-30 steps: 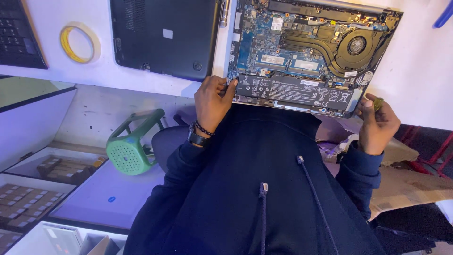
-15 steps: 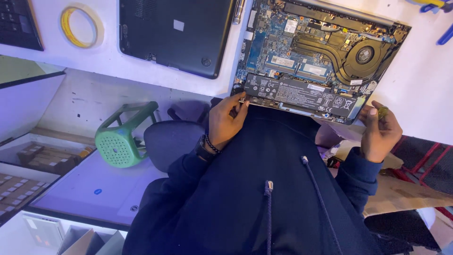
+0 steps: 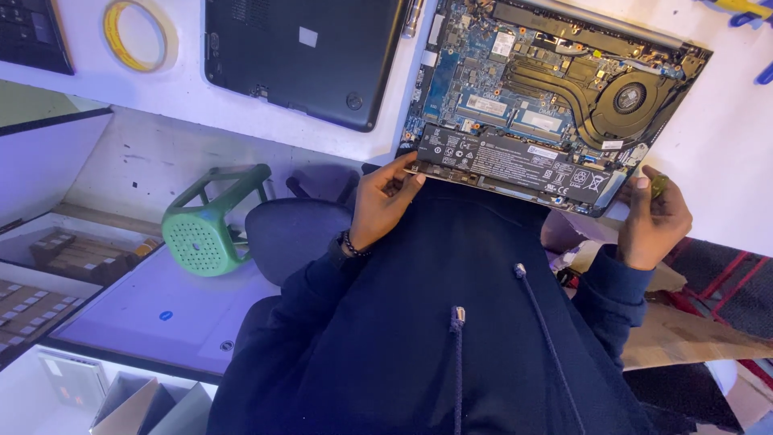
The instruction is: Repairing a laptop by unscrewing components and inspecting the motherboard
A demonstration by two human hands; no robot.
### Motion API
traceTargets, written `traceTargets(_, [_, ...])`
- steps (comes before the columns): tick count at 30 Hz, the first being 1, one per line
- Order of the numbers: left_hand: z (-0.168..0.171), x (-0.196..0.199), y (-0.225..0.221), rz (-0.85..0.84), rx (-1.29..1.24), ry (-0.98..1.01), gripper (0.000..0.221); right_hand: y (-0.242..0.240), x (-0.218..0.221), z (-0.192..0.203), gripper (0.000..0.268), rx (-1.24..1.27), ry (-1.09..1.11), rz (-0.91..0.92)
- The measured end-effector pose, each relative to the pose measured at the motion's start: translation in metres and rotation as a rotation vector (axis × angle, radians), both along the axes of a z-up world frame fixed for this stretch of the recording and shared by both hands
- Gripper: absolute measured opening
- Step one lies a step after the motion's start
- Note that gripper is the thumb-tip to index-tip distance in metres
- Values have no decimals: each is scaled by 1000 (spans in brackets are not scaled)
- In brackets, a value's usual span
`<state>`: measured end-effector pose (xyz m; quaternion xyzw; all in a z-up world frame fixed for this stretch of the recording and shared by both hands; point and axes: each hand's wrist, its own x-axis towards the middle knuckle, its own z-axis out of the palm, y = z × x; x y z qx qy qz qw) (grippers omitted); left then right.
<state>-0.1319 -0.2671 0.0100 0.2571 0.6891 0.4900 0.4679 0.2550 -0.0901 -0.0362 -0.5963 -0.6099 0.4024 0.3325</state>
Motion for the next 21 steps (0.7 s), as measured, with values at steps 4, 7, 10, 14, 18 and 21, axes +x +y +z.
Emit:
traceTargets(4, [-1,0,-1,-18,6,-10,49,6,3,1,33,36,-60,40])
traceTargets(7, [-2,0,-1,-10,-51,49,45,11,3,-1,31,7,-41,57])
traceTargets(10, [2,-2,5,-17,-15,115,40,13,-3,3,30,-8,-46,41])
traceTargets(14, [21,-8,24,-54,84,246,16,15,-16,13,28,54,-132,46])
traceTargets(18, [10,-27,47,-491,340,816,38,13,-21,25,34,56,-227,60])
traceTargets(21, [7,-42,65,-759,243,987,48,15,-22,21,35,51,-199,16])
